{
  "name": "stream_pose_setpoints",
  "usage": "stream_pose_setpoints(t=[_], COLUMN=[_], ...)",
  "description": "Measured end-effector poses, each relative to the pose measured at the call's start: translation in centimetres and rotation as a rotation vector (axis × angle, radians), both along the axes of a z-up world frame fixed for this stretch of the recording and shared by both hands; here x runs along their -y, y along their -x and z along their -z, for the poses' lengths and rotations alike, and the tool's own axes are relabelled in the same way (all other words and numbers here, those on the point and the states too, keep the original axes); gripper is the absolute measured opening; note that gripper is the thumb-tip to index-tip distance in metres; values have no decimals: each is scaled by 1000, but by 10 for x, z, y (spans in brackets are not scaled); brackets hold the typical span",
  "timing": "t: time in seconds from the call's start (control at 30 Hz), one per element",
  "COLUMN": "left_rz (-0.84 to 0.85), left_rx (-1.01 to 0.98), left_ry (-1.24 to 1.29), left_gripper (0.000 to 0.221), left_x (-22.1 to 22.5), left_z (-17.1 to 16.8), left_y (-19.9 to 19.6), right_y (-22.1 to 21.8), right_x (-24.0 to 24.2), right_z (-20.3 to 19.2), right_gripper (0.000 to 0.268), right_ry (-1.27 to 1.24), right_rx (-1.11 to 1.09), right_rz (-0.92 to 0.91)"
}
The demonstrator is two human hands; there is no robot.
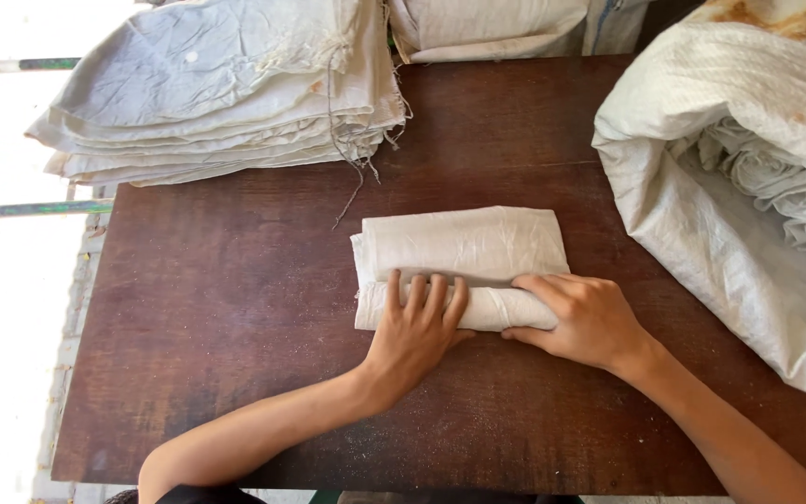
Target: Folding and rolling white fabric bags on a wooden table.
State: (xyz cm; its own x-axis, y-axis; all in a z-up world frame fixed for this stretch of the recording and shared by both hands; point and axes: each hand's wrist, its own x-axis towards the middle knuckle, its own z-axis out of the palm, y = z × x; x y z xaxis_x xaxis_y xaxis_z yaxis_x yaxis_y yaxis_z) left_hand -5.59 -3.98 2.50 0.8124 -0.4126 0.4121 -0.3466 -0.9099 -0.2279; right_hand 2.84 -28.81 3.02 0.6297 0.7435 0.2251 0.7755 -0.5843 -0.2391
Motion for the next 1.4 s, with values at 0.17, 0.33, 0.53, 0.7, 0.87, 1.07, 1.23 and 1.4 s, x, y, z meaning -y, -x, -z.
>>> stream_pose_setpoints(t=[0.17,0.33,0.53,0.7,0.87,1.07,1.23,1.4], left_rz=[122,174,156,-26,87,280,320,321], left_rx=[-65,-330,-534,-168,-168,-349,-339,-558], left_ry=[-2,49,102,-117,-114,88,269,480], left_gripper=[68,75,78,88,85,86,79,66], left_x=[-15,-24,-19,4,-5,-24,-28,-30], left_z=[20,-9,-16,-9,-3,-11,-19,-19], left_y=[-29,-40,-32,1,-8,-35,-50,-46], right_y=[11,12,3,12,8,13,26,14], right_x=[-3,-3,2,1,0,0,-8,-6], right_z=[-9,0,14,-2,-17,-12,-20,-12], right_gripper=[71,81,72,68,69,68,92,112], right_ry=[0,76,128,95,216,208,189,215], right_rx=[286,562,575,396,-160,-219,305,112], right_rz=[-43,13,-142,-176,-98,0,-34,-36])
